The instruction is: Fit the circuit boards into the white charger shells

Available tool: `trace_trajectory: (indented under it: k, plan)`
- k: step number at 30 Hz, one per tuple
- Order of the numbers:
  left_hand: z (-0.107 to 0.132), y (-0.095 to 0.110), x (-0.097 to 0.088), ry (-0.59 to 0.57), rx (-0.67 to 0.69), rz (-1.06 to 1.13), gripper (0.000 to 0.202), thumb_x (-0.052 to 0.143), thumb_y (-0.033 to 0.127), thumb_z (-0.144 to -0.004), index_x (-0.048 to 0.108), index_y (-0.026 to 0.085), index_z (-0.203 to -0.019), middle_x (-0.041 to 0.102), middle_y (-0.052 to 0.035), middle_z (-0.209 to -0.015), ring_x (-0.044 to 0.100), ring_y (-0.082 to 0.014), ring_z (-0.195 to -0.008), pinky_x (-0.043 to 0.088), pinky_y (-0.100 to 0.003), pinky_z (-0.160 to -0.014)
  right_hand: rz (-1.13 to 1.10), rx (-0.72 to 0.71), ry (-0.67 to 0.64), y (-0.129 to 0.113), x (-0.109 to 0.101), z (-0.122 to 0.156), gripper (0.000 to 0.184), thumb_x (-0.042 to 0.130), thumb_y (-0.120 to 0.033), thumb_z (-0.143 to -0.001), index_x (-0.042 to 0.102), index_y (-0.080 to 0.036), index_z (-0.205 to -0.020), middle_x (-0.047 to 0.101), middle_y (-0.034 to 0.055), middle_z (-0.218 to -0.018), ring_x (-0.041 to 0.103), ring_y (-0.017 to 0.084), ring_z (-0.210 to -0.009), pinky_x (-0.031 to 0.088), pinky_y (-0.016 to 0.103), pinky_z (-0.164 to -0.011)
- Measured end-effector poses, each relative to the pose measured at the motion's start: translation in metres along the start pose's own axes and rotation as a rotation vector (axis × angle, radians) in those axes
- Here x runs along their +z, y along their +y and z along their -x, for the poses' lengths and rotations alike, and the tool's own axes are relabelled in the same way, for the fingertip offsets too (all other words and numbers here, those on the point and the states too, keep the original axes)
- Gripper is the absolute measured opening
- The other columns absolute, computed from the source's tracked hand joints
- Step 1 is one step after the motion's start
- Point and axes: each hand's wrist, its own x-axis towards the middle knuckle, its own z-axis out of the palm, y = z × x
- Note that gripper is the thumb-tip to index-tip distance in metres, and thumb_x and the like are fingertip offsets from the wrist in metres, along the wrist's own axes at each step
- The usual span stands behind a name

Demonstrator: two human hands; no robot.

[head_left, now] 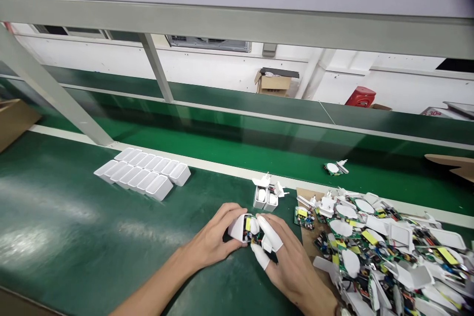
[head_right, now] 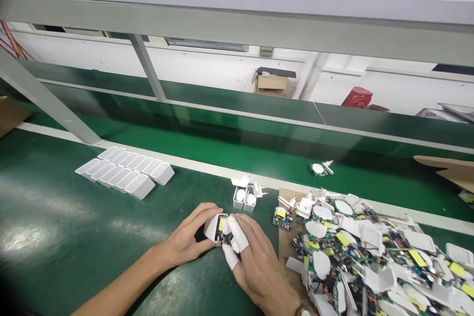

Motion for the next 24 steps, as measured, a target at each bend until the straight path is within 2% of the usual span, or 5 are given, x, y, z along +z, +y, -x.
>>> trace_trajectory:
  k: [12, 16, 18, 21, 24]
  plan:
    - [0.0, 0.005, 0.003, -0.022, 0.002, 0.034, 0.055, 0.066, 0.02, -0.101, 0.043, 0.029, -0.15, 0.051, -0.0115, -0.137, 0.063, -0.0235, -0.119, 0.059, -0.034, -0.097, 0.062, -0.069, -0.01, -0.005, -0.004, -0.007, 0.072, 0.055, -0.011, -0.102, 0.024, -0.014, -0.167, 0.06, 0.0182, -0.151, 0.055, 0.032, -0.144, 0.058, 0.049, -0.114]
    - [-0.001, 0.005, 0.005, -0.059, -0.011, 0.077, 0.056, 0.067, 0.026, -0.101, 0.044, 0.028, -0.151, 0.055, -0.0118, -0.137, 0.064, -0.0243, -0.118, 0.06, -0.037, -0.099, 0.007, -0.042, 0.055, -0.007, 0.0, -0.008, 0.066, 0.062, -0.017, -0.102, 0.034, -0.014, -0.162, 0.062, 0.0187, -0.146, 0.057, 0.032, -0.14, 0.06, 0.051, -0.11]
    - [0.0, 0.004, 0.003, -0.123, -0.02, 0.087, 0.064, 0.069, 0.033, -0.101, 0.04, 0.029, -0.157, 0.055, -0.0134, -0.146, 0.061, -0.0285, -0.129, 0.056, -0.043, -0.109, -0.087, -0.007, 0.104, -0.01, -0.002, -0.01, 0.061, 0.068, -0.025, -0.1, 0.043, -0.017, -0.155, 0.066, 0.0181, -0.137, 0.063, 0.033, -0.129, 0.063, 0.051, -0.103]
    - [0.001, 0.004, -0.005, -0.171, -0.02, 0.019, 0.068, 0.063, 0.037, -0.104, 0.032, 0.032, -0.164, 0.046, -0.0127, -0.163, 0.042, -0.036, -0.152, 0.04, -0.058, -0.125, -0.221, 0.113, 0.128, -0.01, -0.004, -0.013, 0.047, 0.062, -0.023, -0.103, 0.052, -0.024, -0.148, 0.069, 0.0137, -0.124, 0.069, 0.029, -0.111, 0.065, 0.045, -0.09]
    - [0.001, 0.008, -0.015, -0.139, -0.054, -0.006, 0.053, 0.051, 0.03, -0.109, 0.039, 0.033, -0.16, 0.049, -0.0098, -0.162, 0.041, -0.0328, -0.152, 0.041, -0.057, -0.125, -0.266, 0.179, 0.135, -0.008, 0.001, -0.012, 0.046, 0.052, -0.013, -0.105, 0.055, -0.03, -0.148, 0.067, 0.012, -0.134, 0.068, 0.026, -0.12, 0.062, 0.043, -0.098]
